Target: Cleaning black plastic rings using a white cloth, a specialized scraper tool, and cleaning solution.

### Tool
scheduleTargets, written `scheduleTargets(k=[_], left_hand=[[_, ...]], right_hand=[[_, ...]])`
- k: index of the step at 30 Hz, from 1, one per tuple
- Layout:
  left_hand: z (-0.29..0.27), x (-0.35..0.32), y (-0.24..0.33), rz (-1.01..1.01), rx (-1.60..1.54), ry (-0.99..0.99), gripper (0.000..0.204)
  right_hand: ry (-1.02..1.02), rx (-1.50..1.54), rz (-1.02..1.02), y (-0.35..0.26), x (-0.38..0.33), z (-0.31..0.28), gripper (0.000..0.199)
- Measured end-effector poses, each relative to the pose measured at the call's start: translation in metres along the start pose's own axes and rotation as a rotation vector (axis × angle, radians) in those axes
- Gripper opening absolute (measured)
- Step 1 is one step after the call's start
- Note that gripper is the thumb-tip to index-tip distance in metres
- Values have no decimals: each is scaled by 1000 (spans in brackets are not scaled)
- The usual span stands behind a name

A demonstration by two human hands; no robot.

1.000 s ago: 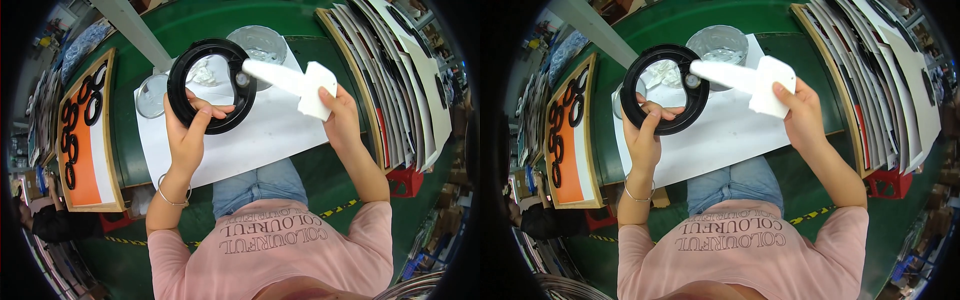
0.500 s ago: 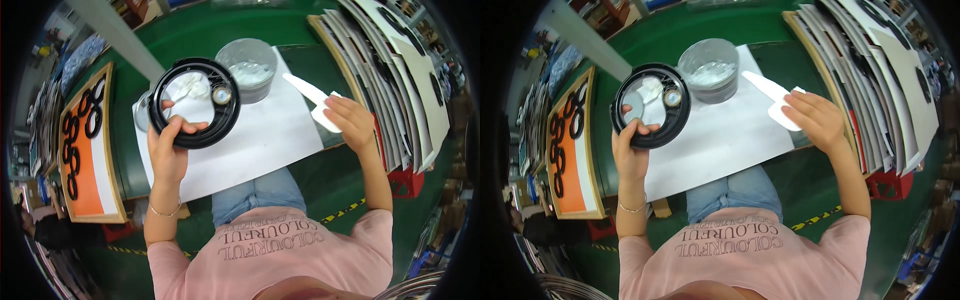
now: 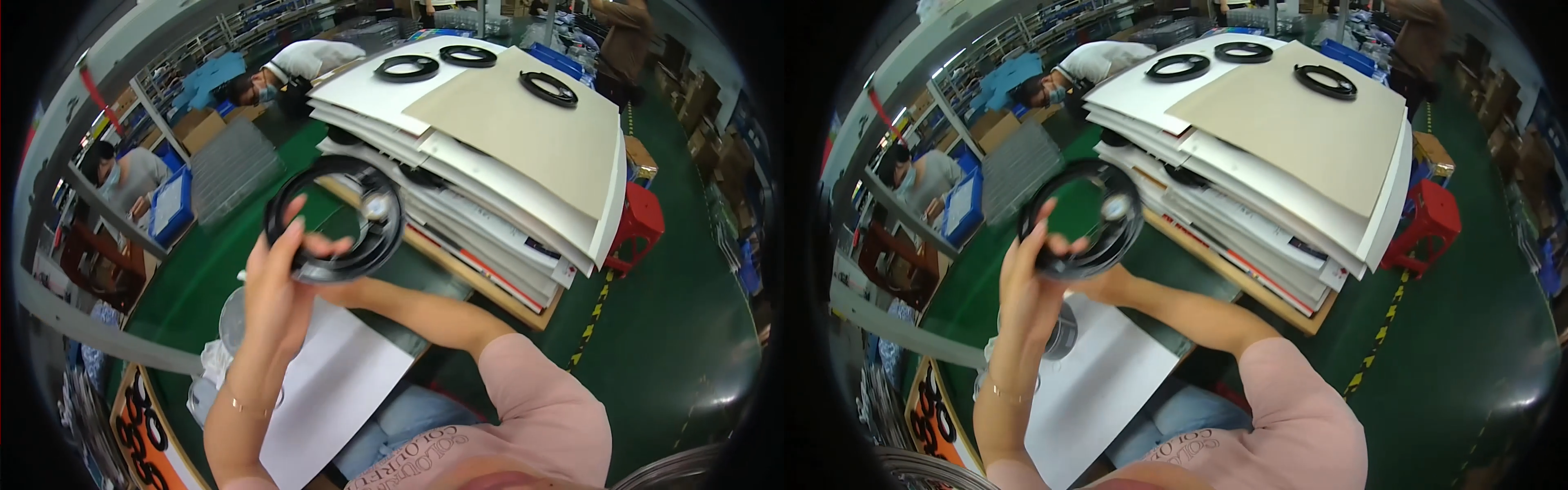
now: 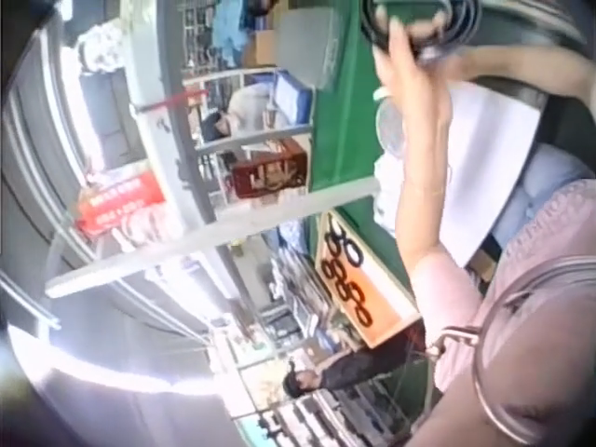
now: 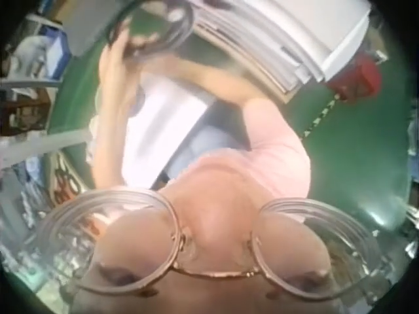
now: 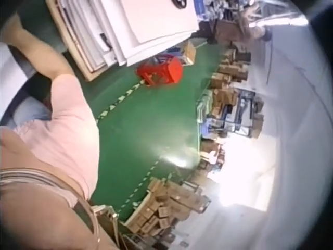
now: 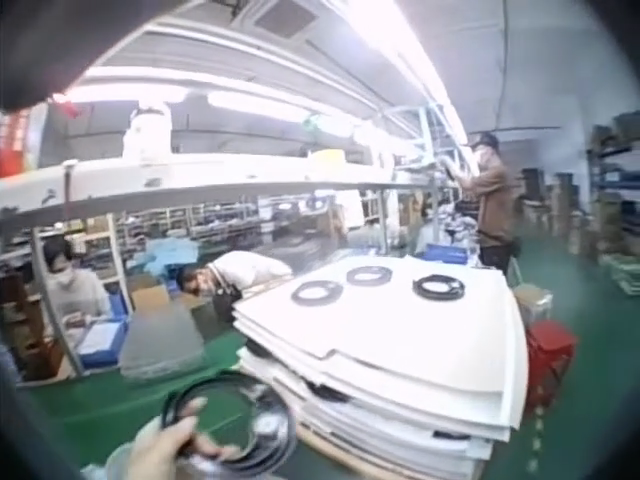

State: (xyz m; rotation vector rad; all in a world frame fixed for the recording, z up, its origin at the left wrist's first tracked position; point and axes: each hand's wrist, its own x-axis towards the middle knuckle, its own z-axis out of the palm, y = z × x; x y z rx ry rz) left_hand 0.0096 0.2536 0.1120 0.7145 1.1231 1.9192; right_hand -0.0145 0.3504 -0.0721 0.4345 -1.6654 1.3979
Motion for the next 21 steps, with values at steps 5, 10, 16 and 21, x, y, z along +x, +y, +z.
scheduleTargets(k=[5,10,16,21], left_hand=[[104,116,-37,-130,82,-215,26],[147,198,-80,-203,192,-294,37],[185,224,-83,44,571,-105,79],[147,184,-84,627,868,-359,77]], right_hand=[[-27,-632,-193,-7,0,-20,25],[-97,-48,640,-60,27,-29,30],[46,435,409,-47,15,-33,37],[-102,-153,344,7,-9,-31,36]])
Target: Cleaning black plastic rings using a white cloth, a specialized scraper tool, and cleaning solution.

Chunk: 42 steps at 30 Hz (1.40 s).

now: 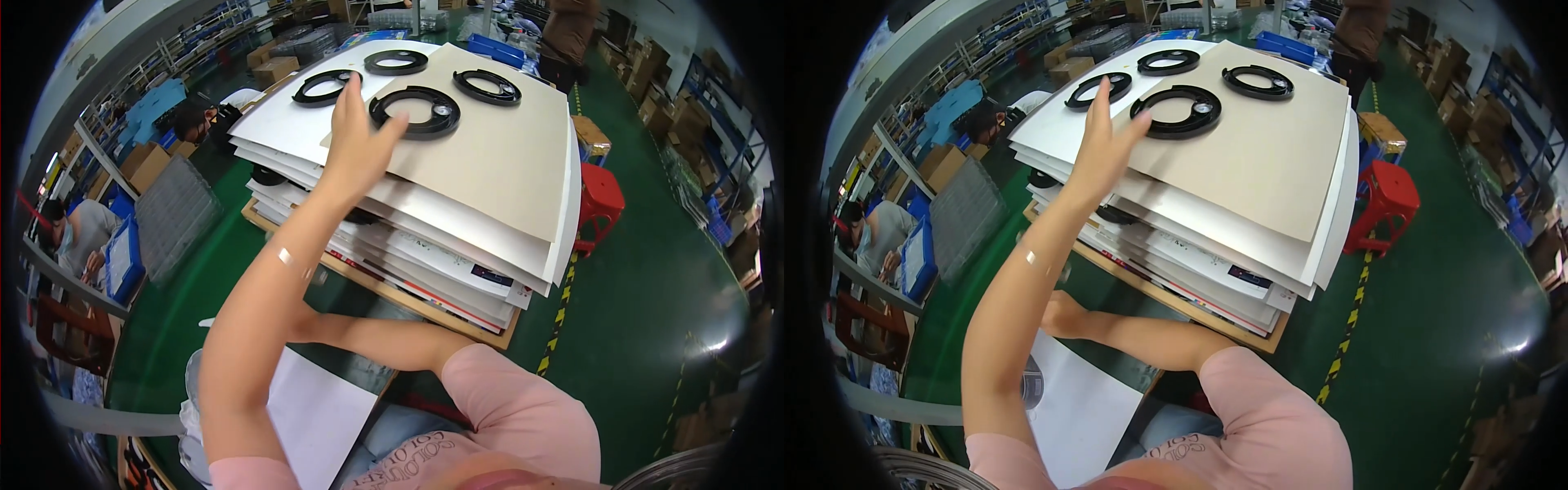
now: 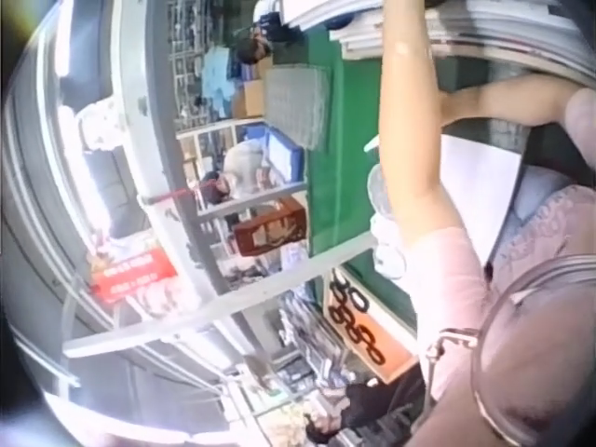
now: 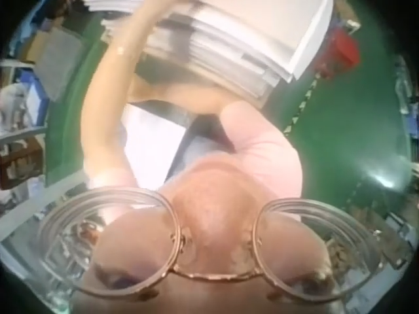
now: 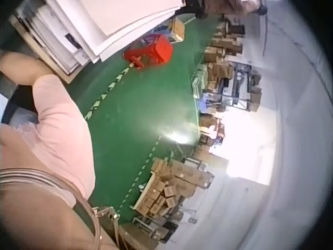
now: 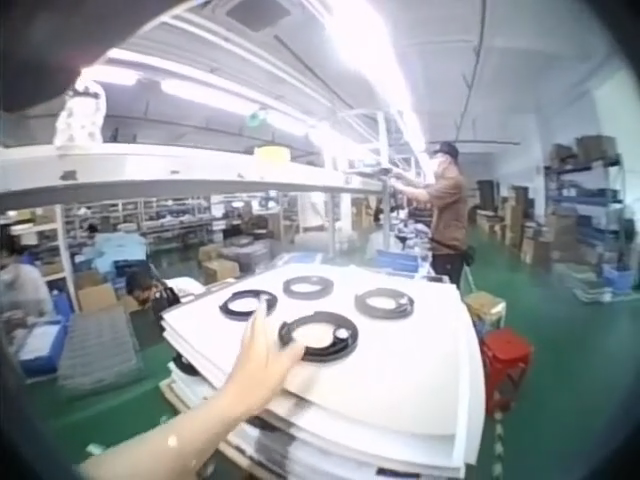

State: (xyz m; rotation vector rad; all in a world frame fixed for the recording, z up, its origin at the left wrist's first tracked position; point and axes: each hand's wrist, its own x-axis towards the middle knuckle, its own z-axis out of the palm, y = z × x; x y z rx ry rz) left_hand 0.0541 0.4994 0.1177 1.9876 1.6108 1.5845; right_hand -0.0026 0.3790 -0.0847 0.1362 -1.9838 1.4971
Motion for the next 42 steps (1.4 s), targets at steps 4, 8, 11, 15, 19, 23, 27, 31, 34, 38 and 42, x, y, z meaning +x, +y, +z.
scheduleTargets(k=[4,8,11,15,19,23,27,31,34,38,42], left_hand=[[-74,-106,37,152,312,-219,62],[-137,-203,79,13,359,-522,47],[-212,-296,92,-200,407,-526,41],[-271,-413,118,-482,442,-69,33],[-298,-500,151,-664,537,460,26],[-308,-587,192,-873,686,680,21],[-348,-638,196,-996,851,906,22],[-442,-747,165,-1222,1039,1030,28],[-516,-807,139,-1304,1463,852,37],[-563,-792,136,-1005,1641,627,32],[-553,-765,117,-1364,1569,296,45]], right_hand=[[-72,-47,-81,-34,9,-1,34],[222,-341,-586,-16,18,-24,26],[356,-590,-506,-6,28,10,23],[421,-726,-232,-15,17,22,19],[477,-901,-309,-5,6,-2,19],[430,-832,-335,24,8,-24,18],[447,-861,-266,-14,29,-17,21],[422,-843,-315,-49,51,5,23],[451,-803,-316,-60,59,8,22],[525,-722,-347,-65,45,8,20],[563,-774,-380,-89,33,33,17]])
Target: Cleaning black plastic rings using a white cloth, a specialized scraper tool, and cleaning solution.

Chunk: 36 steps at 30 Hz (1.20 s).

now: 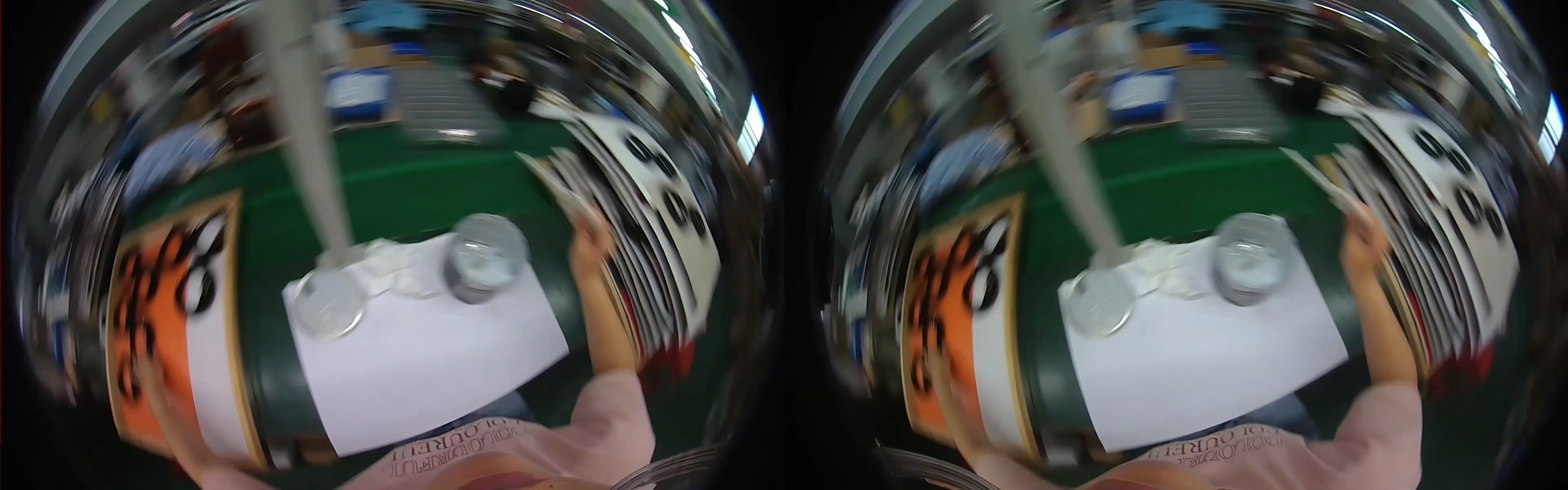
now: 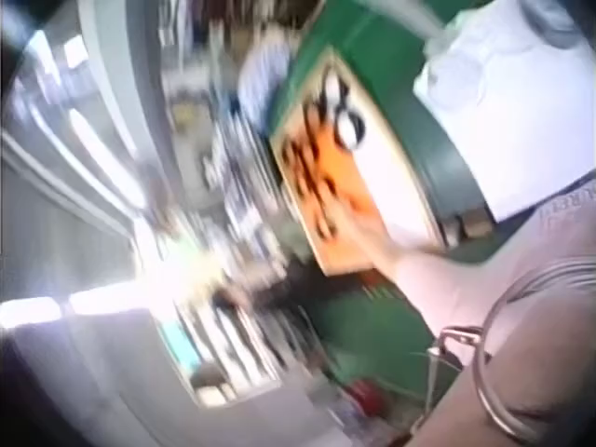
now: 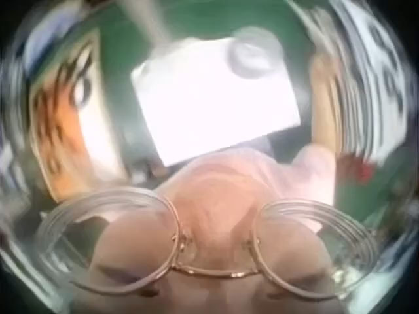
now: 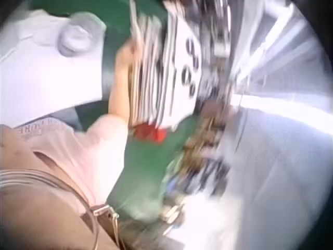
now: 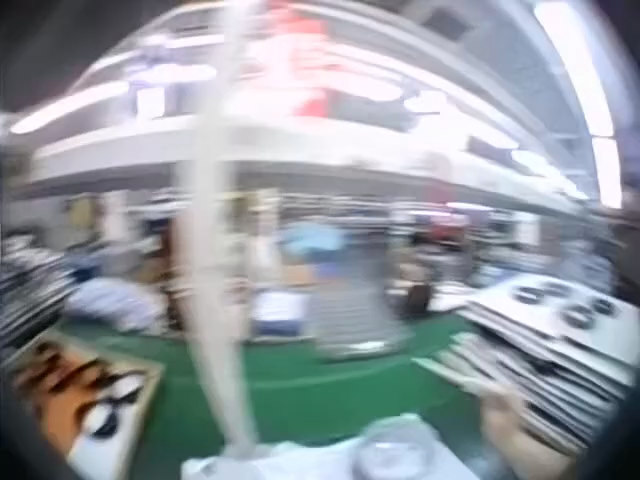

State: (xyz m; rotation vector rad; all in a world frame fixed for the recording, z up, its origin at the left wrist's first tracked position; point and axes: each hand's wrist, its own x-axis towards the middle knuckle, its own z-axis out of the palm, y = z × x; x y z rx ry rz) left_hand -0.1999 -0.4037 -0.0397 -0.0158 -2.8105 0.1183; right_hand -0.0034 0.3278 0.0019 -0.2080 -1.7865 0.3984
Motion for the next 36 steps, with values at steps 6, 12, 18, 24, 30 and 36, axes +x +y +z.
scheduleTargets(k=[6,12,18,24,30,36], left_hand=[[-83,20,97,135,-308,-33,40],[-97,-44,132,-62,-472,-254,36],[-38,58,155,204,-538,-43,38],[-1,131,187,502,-612,173,41],[14,161,202,777,-670,386,43],[29,106,123,900,-630,510,45]], right_hand=[[-49,153,-3,-41,18,-12,18],[-9,153,56,-44,8,-17,17],[-27,290,199,-49,9,2,20],[-61,304,166,-49,9,-17,21],[-178,410,285,-51,15,-43,22],[-414,494,275,-57,34,-32,22]])
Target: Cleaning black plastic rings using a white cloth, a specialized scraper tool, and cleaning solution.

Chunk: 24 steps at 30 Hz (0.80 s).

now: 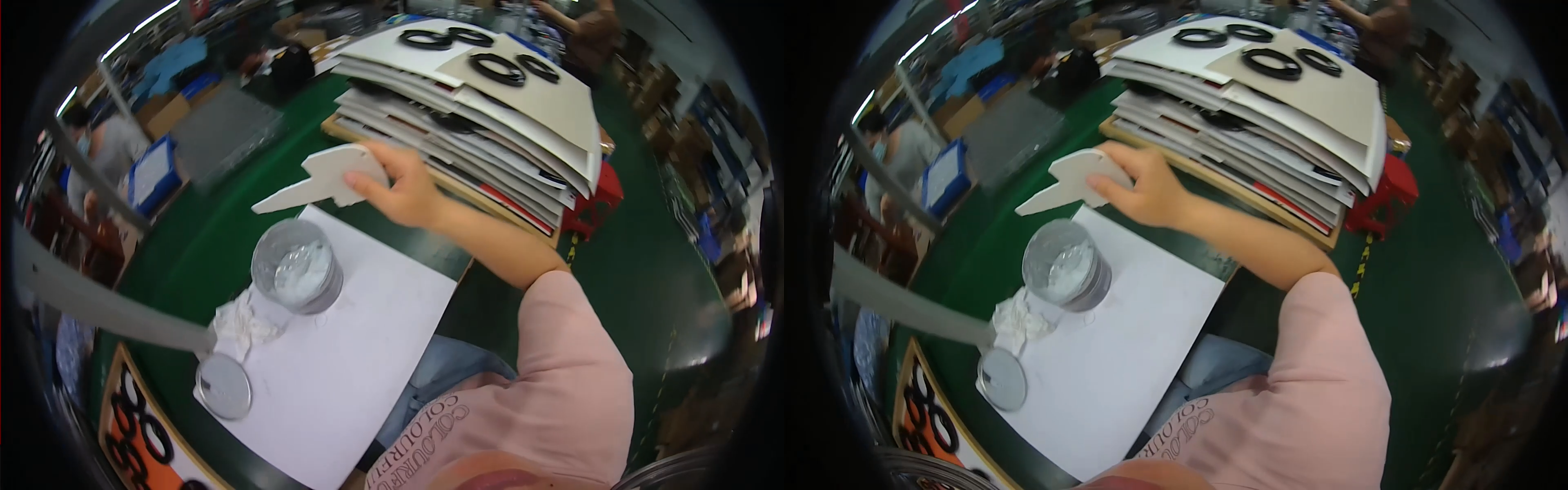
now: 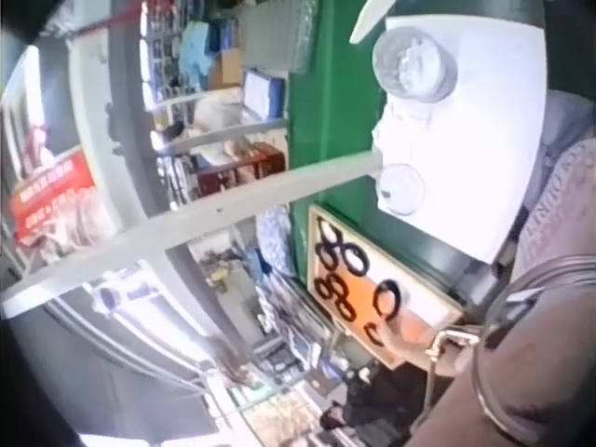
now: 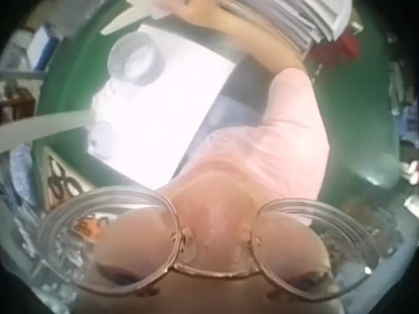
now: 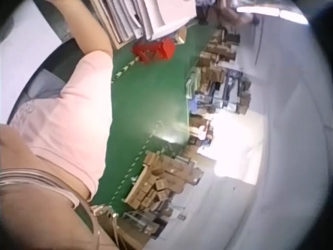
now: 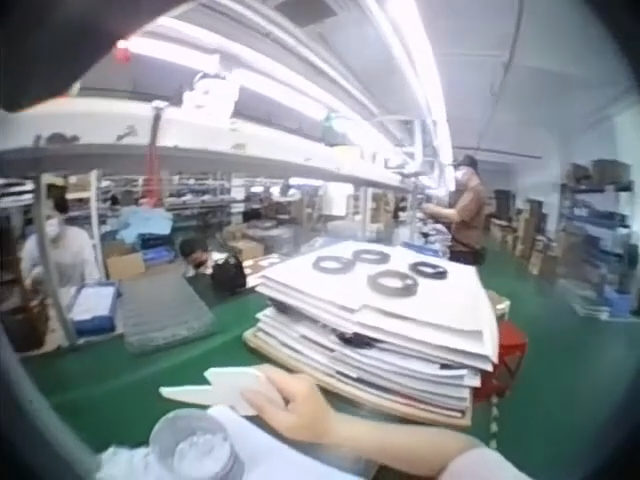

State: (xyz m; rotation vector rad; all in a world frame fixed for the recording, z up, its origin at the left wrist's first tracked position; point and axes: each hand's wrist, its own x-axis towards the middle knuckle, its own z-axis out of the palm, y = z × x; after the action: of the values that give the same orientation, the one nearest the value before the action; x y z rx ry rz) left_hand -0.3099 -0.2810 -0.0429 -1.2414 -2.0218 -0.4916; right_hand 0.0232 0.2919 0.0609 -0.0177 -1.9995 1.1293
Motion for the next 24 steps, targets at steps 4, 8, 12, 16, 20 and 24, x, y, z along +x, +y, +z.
scheduleTargets(k=[4,8,12,16,20,24], left_hand=[[-123,-104,60,-790,-454,3,44],[-183,-106,131,-1557,-950,32,27],[-181,-80,170,-1619,-689,16,28],[-196,-83,182,-1585,-570,77,30],[-184,-40,230,-1368,-711,290,30],[-148,-15,269,-1289,-852,316,32]], right_hand=[[-114,-300,-161,-14,22,-19,28],[-535,-406,-258,-33,55,-3,26],[-803,-651,-284,-51,66,23,26],[-869,-832,-414,-54,67,16,28],[-890,-761,-301,-59,62,7,30],[-880,-664,-110,-62,52,13,32]])
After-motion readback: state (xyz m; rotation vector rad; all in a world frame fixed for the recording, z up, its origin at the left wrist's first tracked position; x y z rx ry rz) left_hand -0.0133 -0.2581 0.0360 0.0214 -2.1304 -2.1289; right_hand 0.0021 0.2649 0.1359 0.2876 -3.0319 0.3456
